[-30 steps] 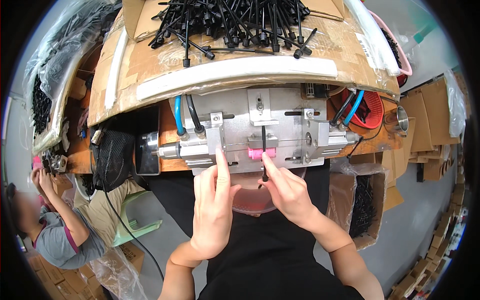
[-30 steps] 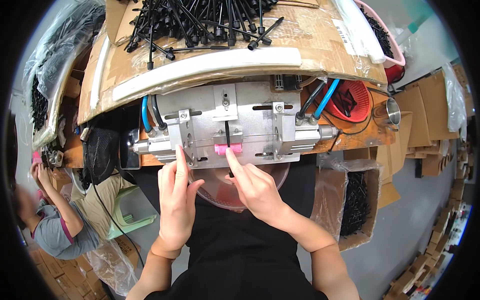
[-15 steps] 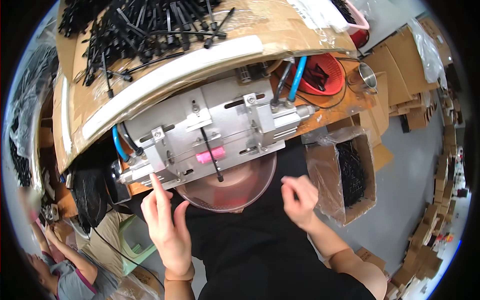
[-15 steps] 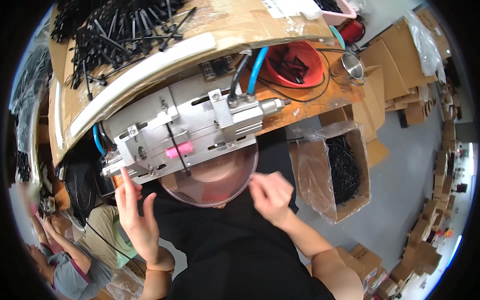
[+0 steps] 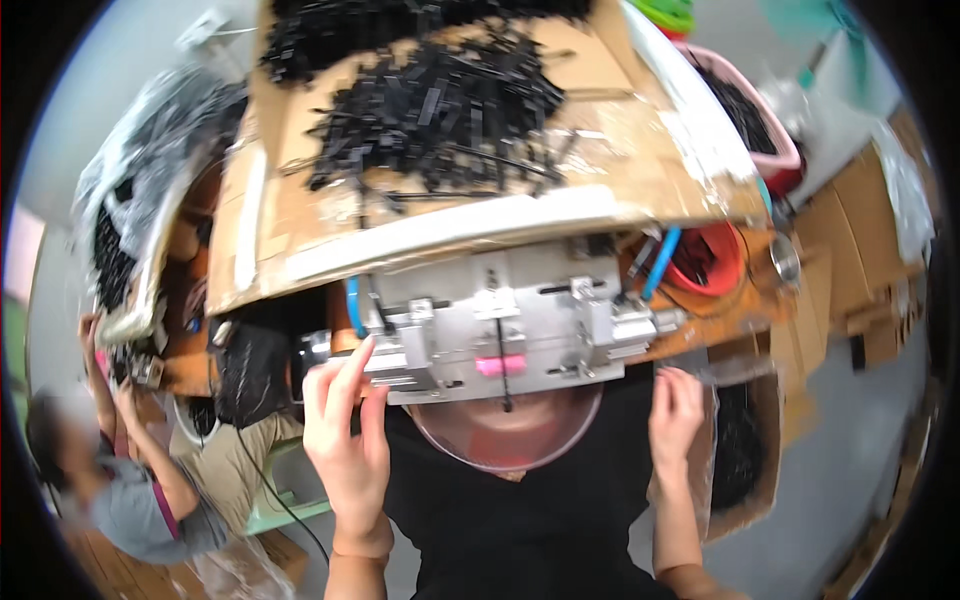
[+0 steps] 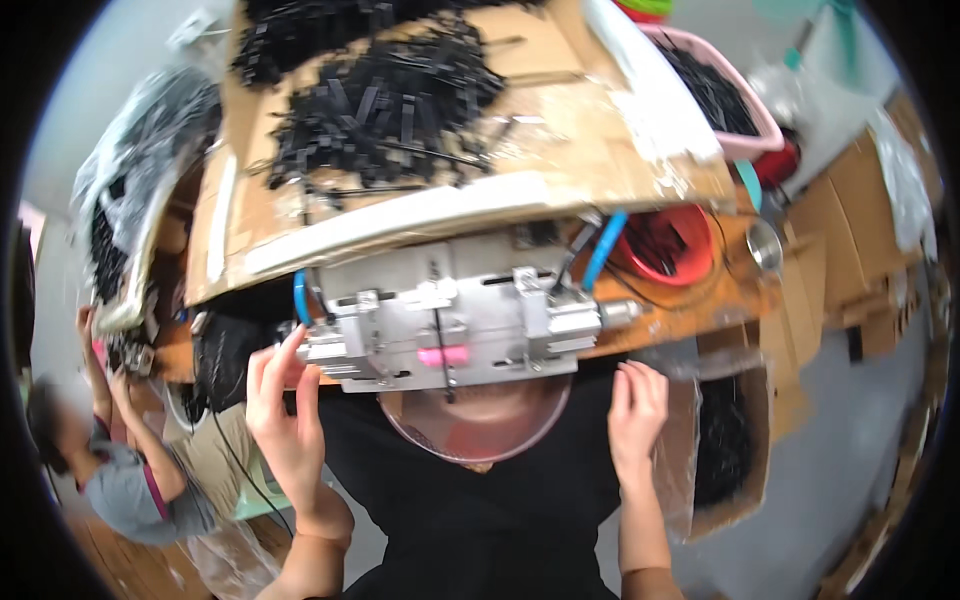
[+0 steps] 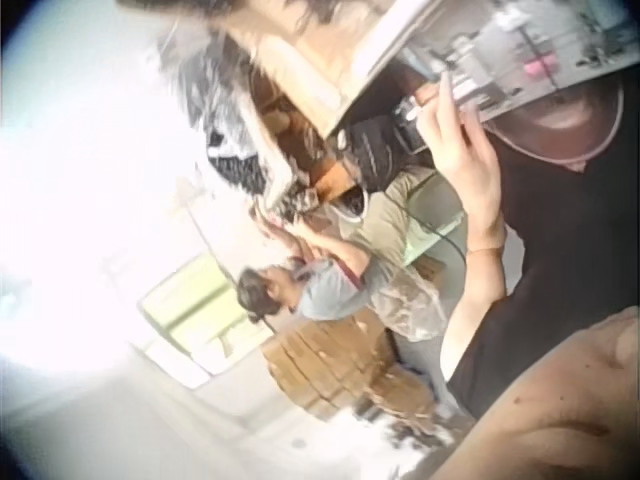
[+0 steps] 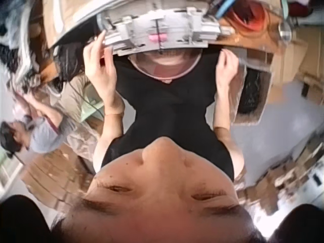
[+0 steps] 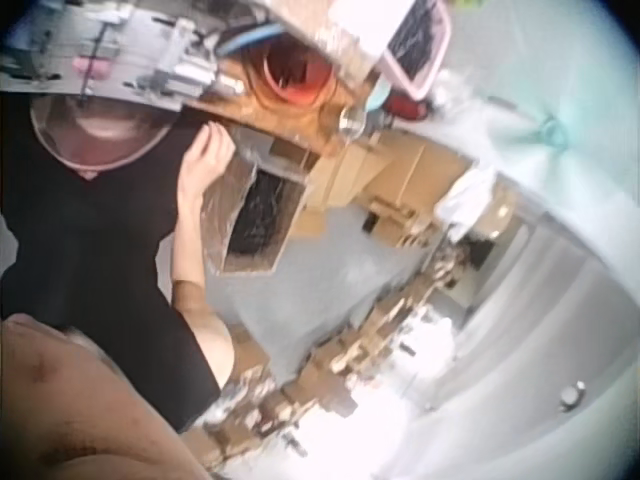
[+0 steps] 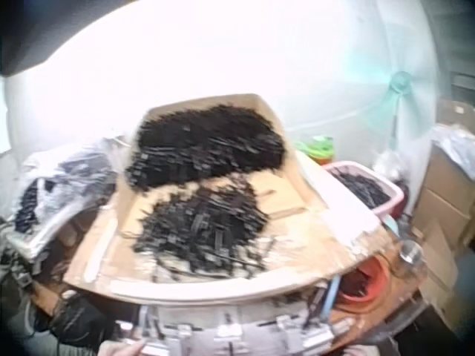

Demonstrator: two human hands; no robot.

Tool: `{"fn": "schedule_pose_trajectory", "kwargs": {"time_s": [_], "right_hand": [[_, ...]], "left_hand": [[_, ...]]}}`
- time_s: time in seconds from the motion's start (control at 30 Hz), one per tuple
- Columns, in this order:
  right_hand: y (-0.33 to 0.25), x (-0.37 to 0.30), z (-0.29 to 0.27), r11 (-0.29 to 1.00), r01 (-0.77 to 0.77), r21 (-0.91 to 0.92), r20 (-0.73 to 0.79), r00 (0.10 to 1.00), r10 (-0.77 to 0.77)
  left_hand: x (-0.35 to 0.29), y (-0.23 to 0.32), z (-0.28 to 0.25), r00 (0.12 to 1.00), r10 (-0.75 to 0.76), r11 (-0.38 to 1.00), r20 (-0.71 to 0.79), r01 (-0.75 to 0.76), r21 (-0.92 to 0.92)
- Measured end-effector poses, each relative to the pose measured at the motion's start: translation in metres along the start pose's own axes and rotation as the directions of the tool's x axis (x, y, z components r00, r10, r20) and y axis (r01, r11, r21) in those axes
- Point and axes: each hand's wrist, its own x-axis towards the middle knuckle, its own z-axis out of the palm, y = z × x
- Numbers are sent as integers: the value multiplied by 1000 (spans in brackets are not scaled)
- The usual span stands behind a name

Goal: The person repeatedly picks up black cable ties from a cardboard box and inserts them into a pneumatic crimping machine. They operate the machine to process the ties and then remove the finished items, dropping them into a pink basin below. The task is performed continuously in a repetitive cycle.

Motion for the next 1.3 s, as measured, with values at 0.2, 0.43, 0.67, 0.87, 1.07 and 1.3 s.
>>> {"fn": "schedule_pose_trajectory", "kwargs": {"time_s": [0.2,0.43,0.67,0.87,1.07,1.3], "right_hand": [[-131,133,-16,748,609,264,-169,792,-586],[-211,239,56,860,502,89,300,810,-504],[-216,291,62,868,463,177,535,695,-480],[-194,301,38,844,241,479,574,641,-509],[-199,288,23,731,42,681,481,726,-491],[-182,283,14,704,133,697,403,739,-540]], "left_hand": [[98,-21,16,947,297,955,-119,-297,25],[203,-30,73,789,597,802,143,-591,-84],[244,-35,81,732,640,765,233,-634,-112],[206,-26,43,815,562,827,141,-556,-82],[171,-25,53,881,369,916,295,-399,47],[210,-7,-13,849,133,964,512,8,-264]]}}
